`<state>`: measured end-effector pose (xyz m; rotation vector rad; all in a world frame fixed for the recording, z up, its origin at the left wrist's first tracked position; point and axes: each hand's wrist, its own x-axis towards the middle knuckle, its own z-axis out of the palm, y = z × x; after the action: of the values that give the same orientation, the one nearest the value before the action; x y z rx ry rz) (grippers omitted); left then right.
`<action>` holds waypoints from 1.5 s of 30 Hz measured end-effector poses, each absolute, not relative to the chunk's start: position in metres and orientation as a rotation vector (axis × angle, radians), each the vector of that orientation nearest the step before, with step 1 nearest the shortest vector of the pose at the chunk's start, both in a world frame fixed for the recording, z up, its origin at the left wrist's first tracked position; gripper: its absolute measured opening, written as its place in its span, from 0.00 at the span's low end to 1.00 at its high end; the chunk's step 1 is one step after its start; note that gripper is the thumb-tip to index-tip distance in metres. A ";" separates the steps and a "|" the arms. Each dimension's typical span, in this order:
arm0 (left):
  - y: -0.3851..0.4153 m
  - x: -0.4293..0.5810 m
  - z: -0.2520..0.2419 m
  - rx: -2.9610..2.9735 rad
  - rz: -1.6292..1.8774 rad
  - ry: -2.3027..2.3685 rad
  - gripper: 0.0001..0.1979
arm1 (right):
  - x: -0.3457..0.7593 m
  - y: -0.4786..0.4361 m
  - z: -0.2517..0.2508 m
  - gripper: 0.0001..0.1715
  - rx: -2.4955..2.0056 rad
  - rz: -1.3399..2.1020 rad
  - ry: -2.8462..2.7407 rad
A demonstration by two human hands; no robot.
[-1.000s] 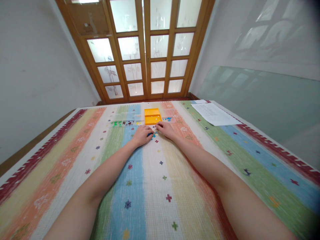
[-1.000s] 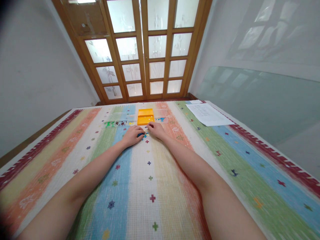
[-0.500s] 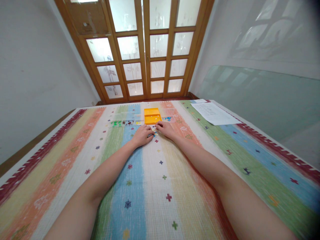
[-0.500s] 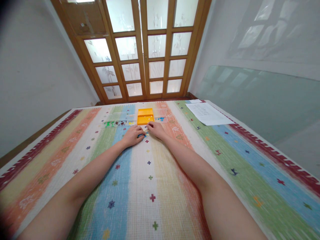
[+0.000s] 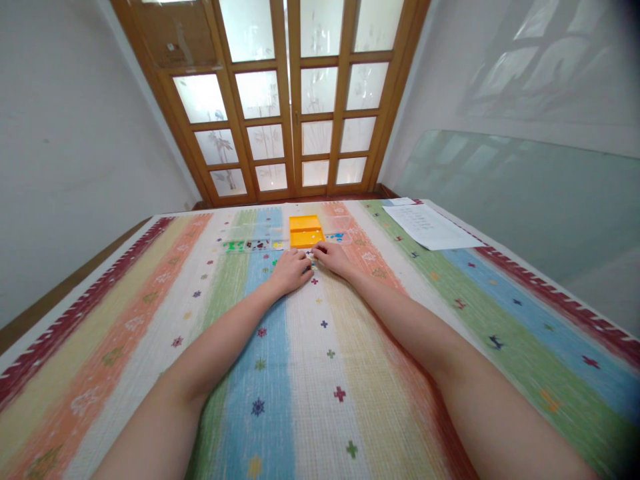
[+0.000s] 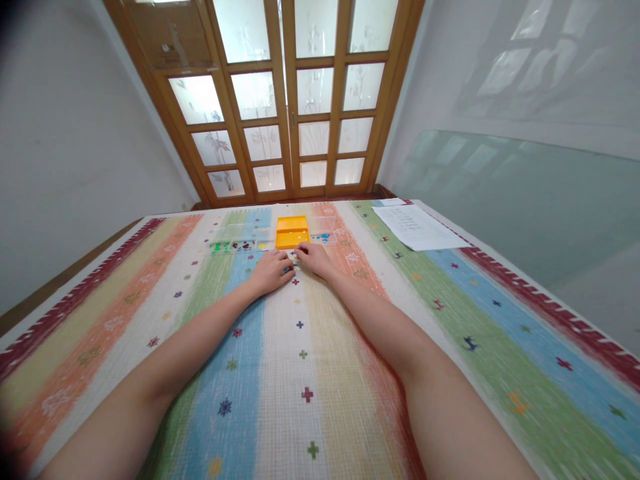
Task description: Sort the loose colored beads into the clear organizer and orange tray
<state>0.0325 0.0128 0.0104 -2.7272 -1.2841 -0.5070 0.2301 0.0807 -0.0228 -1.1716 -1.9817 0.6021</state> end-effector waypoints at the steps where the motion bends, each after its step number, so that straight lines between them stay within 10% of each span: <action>1: 0.012 0.035 0.011 -2.720 -0.496 -1.285 0.10 | 0.231 0.081 -0.023 0.14 -1.170 0.605 -1.979; 23: 0.015 0.044 0.004 -2.739 -0.572 -1.305 0.11 | 0.234 0.083 -0.025 0.14 -1.193 0.606 -1.967; 45: 0.062 0.000 -0.021 -2.467 -1.697 -1.939 0.07 | 0.232 0.084 -0.027 0.15 -1.173 0.587 -1.984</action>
<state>0.0004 0.0621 -0.0208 -2.4668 -1.9388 -1.6974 0.2323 0.0838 -0.0273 -1.1727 -1.9845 0.5874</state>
